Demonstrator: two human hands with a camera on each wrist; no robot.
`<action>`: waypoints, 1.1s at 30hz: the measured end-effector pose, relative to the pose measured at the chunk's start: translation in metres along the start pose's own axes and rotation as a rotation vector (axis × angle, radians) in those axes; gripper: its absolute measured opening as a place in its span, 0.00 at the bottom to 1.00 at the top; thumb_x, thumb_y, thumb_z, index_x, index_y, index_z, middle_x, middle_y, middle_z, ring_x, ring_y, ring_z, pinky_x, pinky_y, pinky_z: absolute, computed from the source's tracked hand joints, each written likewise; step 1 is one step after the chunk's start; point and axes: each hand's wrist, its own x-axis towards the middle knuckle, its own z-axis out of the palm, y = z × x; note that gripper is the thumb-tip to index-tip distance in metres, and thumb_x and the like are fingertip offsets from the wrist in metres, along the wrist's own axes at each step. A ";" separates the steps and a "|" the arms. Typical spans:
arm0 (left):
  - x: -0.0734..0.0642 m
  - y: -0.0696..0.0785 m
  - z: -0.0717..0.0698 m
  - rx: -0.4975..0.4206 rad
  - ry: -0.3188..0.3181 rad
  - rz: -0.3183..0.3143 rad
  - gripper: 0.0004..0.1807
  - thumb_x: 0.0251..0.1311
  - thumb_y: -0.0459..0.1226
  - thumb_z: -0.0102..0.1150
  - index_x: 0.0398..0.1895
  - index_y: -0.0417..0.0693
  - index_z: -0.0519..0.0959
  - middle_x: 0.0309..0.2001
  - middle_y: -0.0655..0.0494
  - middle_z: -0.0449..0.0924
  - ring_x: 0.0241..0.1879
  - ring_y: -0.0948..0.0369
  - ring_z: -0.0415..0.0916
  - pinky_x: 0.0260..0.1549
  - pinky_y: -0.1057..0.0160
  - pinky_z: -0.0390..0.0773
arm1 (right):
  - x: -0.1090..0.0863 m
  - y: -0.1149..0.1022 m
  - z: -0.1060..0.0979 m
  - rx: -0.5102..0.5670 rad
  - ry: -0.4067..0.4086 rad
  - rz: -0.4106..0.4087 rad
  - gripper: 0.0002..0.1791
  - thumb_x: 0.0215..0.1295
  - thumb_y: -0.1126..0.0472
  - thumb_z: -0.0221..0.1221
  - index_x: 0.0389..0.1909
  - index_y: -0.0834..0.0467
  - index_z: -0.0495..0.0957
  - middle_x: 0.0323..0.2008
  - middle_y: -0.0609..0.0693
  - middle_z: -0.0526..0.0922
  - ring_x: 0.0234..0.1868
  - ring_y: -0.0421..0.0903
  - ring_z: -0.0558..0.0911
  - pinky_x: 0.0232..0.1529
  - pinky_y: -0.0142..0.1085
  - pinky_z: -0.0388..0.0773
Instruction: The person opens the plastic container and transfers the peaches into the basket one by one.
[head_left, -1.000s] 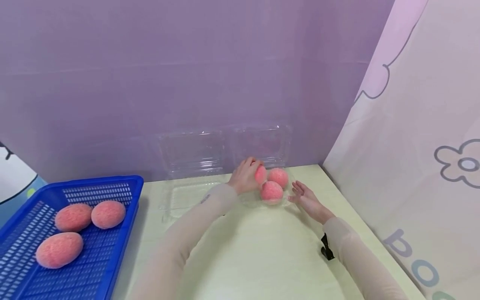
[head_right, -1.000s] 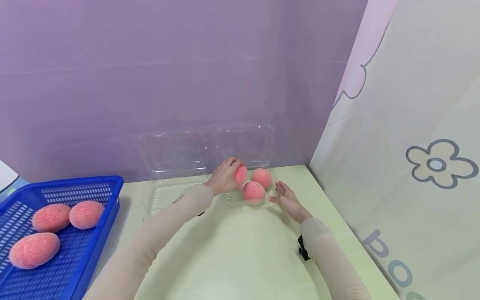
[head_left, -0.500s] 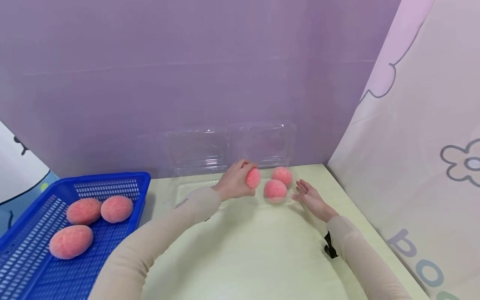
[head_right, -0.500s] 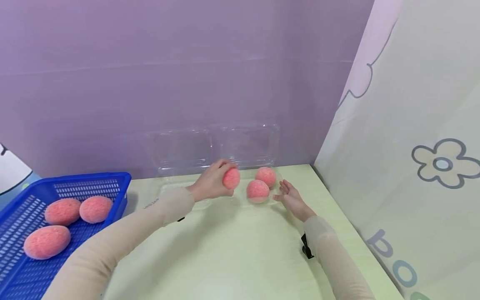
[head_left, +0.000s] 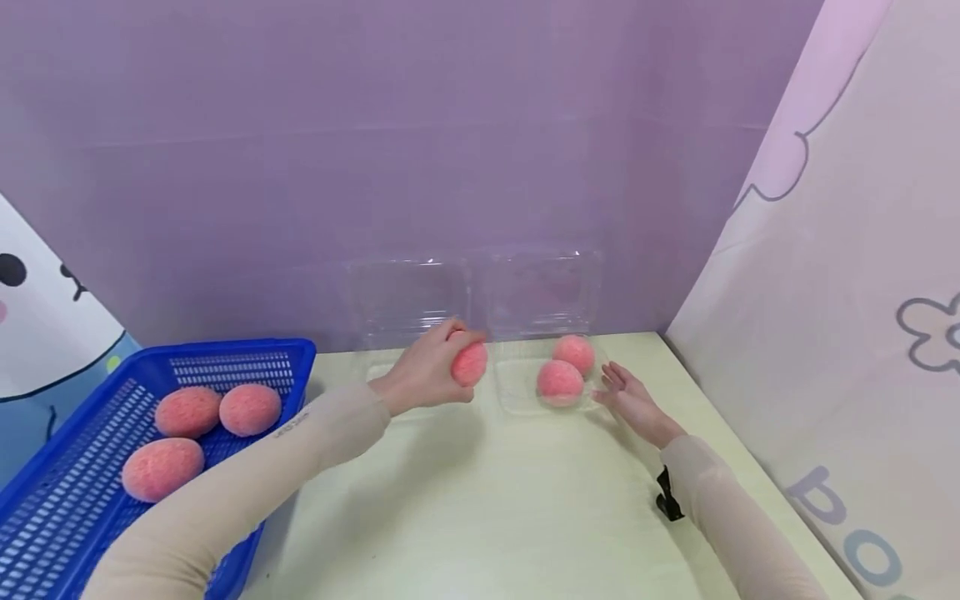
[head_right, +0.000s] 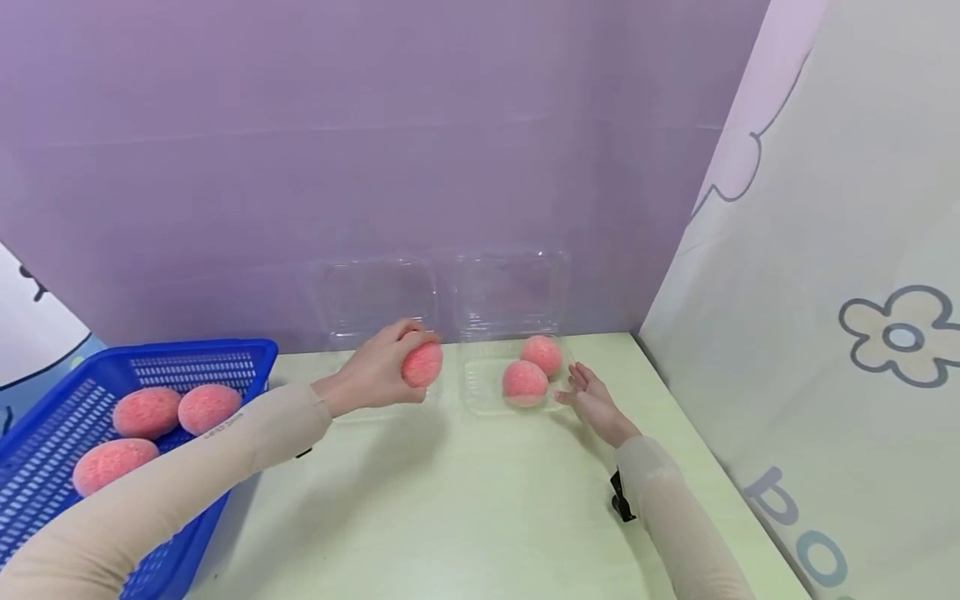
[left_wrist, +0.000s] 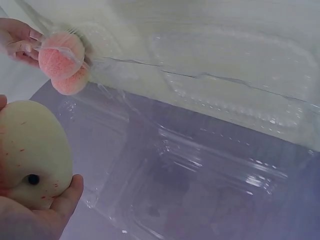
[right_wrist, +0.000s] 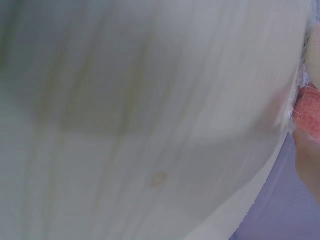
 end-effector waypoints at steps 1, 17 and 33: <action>-0.004 -0.001 -0.003 0.004 -0.008 -0.003 0.39 0.33 0.41 0.71 0.57 0.56 0.71 0.51 0.58 0.67 0.50 0.58 0.67 0.41 0.59 0.76 | 0.001 0.000 0.000 0.002 0.004 0.001 0.48 0.62 0.64 0.54 0.69 0.65 0.28 0.72 0.61 0.36 0.71 0.59 0.41 0.69 0.51 0.47; -0.059 -0.025 -0.044 0.024 -0.003 -0.077 0.39 0.33 0.39 0.73 0.57 0.52 0.70 0.53 0.51 0.67 0.50 0.52 0.67 0.41 0.52 0.79 | 0.002 0.001 0.000 0.029 -0.003 0.003 0.47 0.63 0.66 0.52 0.69 0.66 0.28 0.71 0.62 0.35 0.71 0.60 0.40 0.68 0.52 0.45; -0.117 -0.065 -0.084 0.047 0.040 -0.208 0.36 0.40 0.42 0.70 0.58 0.54 0.68 0.55 0.50 0.65 0.48 0.49 0.71 0.41 0.45 0.77 | 0.000 0.001 0.000 -0.027 -0.025 0.000 0.48 0.63 0.62 0.53 0.69 0.65 0.26 0.71 0.62 0.34 0.71 0.60 0.40 0.68 0.52 0.46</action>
